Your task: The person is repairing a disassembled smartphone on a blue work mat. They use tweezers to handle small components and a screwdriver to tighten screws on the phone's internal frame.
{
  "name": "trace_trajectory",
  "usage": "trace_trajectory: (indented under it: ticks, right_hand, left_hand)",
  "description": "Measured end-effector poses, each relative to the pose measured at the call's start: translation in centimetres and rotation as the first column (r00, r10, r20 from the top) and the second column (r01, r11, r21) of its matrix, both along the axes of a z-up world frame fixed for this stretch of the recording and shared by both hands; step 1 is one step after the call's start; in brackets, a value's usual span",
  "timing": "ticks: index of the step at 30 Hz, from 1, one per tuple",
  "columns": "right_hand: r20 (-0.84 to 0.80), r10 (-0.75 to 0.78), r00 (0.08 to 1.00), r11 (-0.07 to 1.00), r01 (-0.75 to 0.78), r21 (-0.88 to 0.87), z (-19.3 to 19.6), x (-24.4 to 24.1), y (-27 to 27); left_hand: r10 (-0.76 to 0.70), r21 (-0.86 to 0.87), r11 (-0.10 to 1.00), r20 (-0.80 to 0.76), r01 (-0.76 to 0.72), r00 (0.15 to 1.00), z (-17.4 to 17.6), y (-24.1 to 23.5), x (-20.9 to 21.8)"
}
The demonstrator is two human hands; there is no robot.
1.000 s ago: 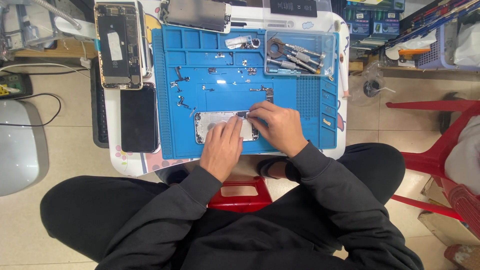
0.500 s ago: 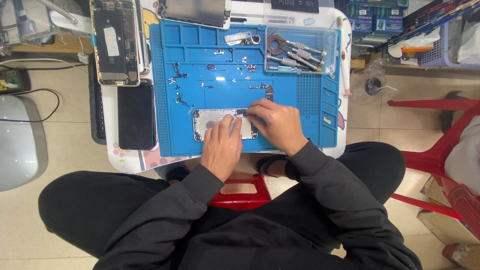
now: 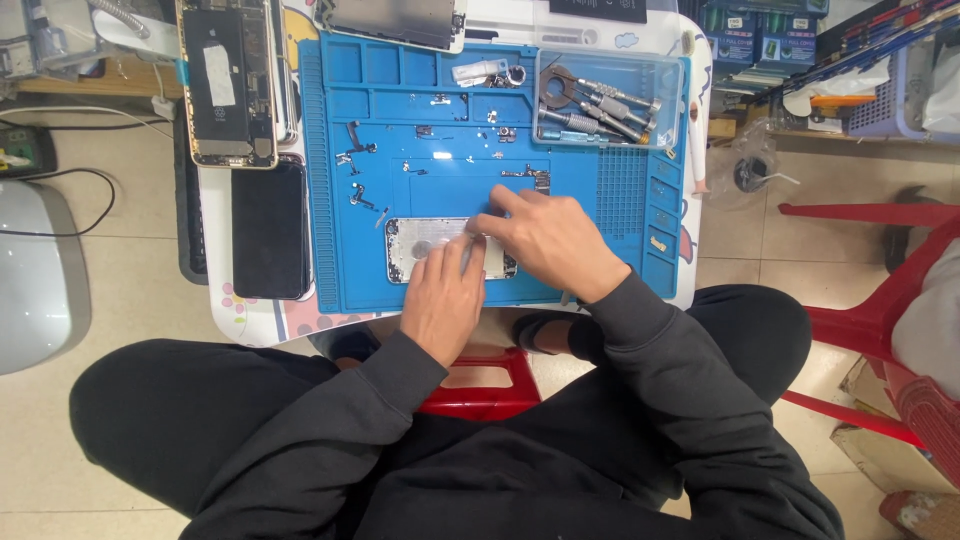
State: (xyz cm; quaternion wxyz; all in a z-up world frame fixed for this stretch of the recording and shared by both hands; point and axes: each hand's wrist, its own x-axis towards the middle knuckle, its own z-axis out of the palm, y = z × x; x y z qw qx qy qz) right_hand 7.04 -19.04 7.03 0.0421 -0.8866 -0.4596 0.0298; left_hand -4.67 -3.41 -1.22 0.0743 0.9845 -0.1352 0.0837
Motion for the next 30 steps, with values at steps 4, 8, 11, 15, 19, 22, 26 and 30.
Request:
trace_trajectory:
  ticks: [4, 8, 11, 15, 19, 22, 26, 30]
  right_hand:
    - [-0.044, 0.010, 0.999, 1.000, -0.010, 0.012, 0.4, 0.4, 0.0]
    - [-0.055, 0.016, 0.998, 1.000, -0.016, 0.013, 0.3, 0.4, 0.3]
    - [-0.070, 0.019, 0.997, 1.000, -0.017, 0.025, 0.3, 0.9, 0.2]
    - [-0.116, 0.001, 0.993, 0.999, 0.003, 0.038, 0.7, 0.7, 0.1]
    - [-0.141, -0.023, 0.990, 0.997, 0.032, 0.063, 1.0, 0.5, 0.1]
    - [-0.162, -0.023, 0.987, 0.996, 0.036, 0.080, 1.0, 0.5, 0.0]
    - [-0.174, -0.025, 0.984, 0.995, 0.042, 0.095, 0.8, 0.6, -0.2]
    - [-0.201, -0.028, 0.979, 0.991, 0.052, 0.119, 1.5, 0.3, -0.4]
  left_hand:
    - [-0.016, 0.005, 1.000, 0.031, 0.016, 0.999, -0.2, 0.0, -0.1]
    - [-0.028, 0.027, 0.999, 0.062, 0.026, 0.998, -1.0, 0.2, -0.6]
    - [-0.033, 0.035, 0.999, 0.085, 0.030, 0.996, -1.1, 0.0, -0.3]
    - [-0.066, 0.091, 0.994, 0.094, 0.057, 0.993, -0.9, -0.1, -0.4]
    - [-0.103, 0.126, 0.988, 0.101, 0.090, 0.990, -0.7, 0.1, -0.2]
    - [-0.116, 0.128, 0.987, 0.112, 0.101, 0.987, -0.7, -0.1, -0.2]
    - [-0.129, 0.161, 0.981, 0.120, 0.109, 0.984, -0.6, -0.1, -0.2]
    - [-0.111, 0.203, 0.976, 0.155, 0.078, 0.982, -1.1, -0.2, -0.1]
